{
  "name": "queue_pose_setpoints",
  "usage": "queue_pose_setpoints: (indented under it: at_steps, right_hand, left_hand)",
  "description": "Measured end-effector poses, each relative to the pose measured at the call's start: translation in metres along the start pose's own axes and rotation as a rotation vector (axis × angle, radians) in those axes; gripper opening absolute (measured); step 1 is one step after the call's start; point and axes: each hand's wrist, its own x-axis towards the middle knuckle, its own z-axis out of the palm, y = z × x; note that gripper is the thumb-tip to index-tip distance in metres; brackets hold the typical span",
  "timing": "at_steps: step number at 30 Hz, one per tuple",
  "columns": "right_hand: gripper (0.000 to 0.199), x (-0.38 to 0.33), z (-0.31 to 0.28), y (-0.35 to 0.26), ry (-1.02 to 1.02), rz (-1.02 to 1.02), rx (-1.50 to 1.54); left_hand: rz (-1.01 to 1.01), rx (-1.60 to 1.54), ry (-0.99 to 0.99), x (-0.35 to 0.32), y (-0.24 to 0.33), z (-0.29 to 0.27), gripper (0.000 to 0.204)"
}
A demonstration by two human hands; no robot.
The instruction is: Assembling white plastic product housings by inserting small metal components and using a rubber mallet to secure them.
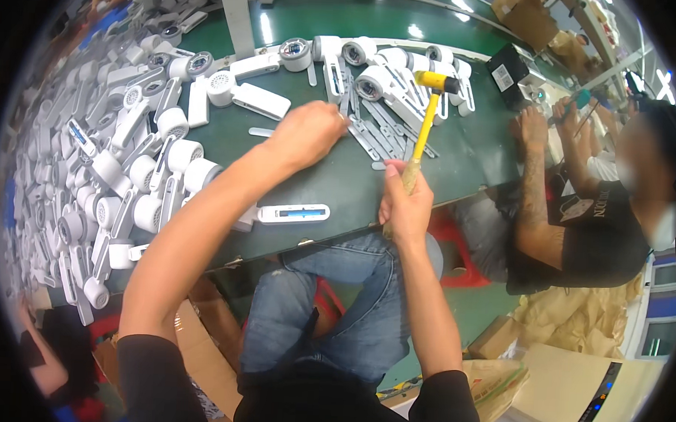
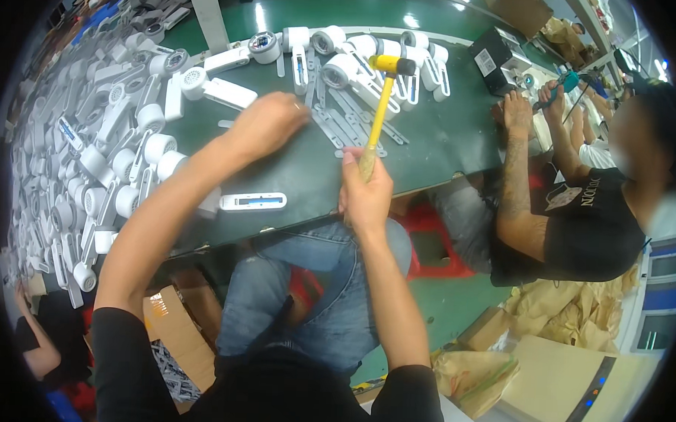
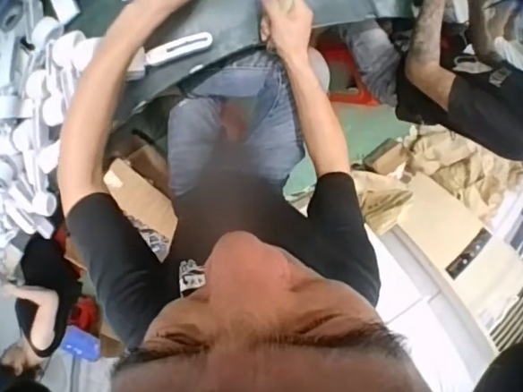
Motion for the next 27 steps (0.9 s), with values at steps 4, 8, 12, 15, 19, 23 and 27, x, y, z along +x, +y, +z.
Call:
queue_pose_setpoints:
  at_steps: [4,8,12,15,19,23,27]
  right_hand:
    - [0.033,-0.018,-0.006,-0.015,-0.053,-0.004,0.137]
    - [0.032,-0.068,0.027,-0.040,-0.220,0.049,0.136]
    - [0.020,-0.092,0.040,-0.038,-0.233,0.078,0.138]
    - [0.015,-0.085,0.034,-0.038,-0.170,-0.056,-0.158]
    - [0.016,-0.061,0.033,-0.041,-0.282,0.007,-0.285]
    - [0.018,-0.045,0.041,-0.021,-0.381,-0.300,-0.456]
    - [0.019,-0.035,0.039,-0.026,-0.478,-0.344,-0.648]
  left_hand:
    - [-0.727,-0.918,0.085,-0.022,0.065,-0.082,0.031]
    - [-0.884,-1.314,0.226,-0.075,0.116,-0.087,0.027]
    - [-0.991,-1.390,0.291,-0.110,0.138,-0.083,0.031]
    - [-0.847,-0.694,0.369,-0.137,0.132,-0.086,0.045]
    - [-0.421,-0.099,0.332,-0.163,0.092,-0.090,0.061]
    - [-0.304,-0.121,0.317,-0.163,0.074,-0.074,0.057]
    - [-0.247,-0.195,0.324,-0.163,0.064,-0.071,0.046]
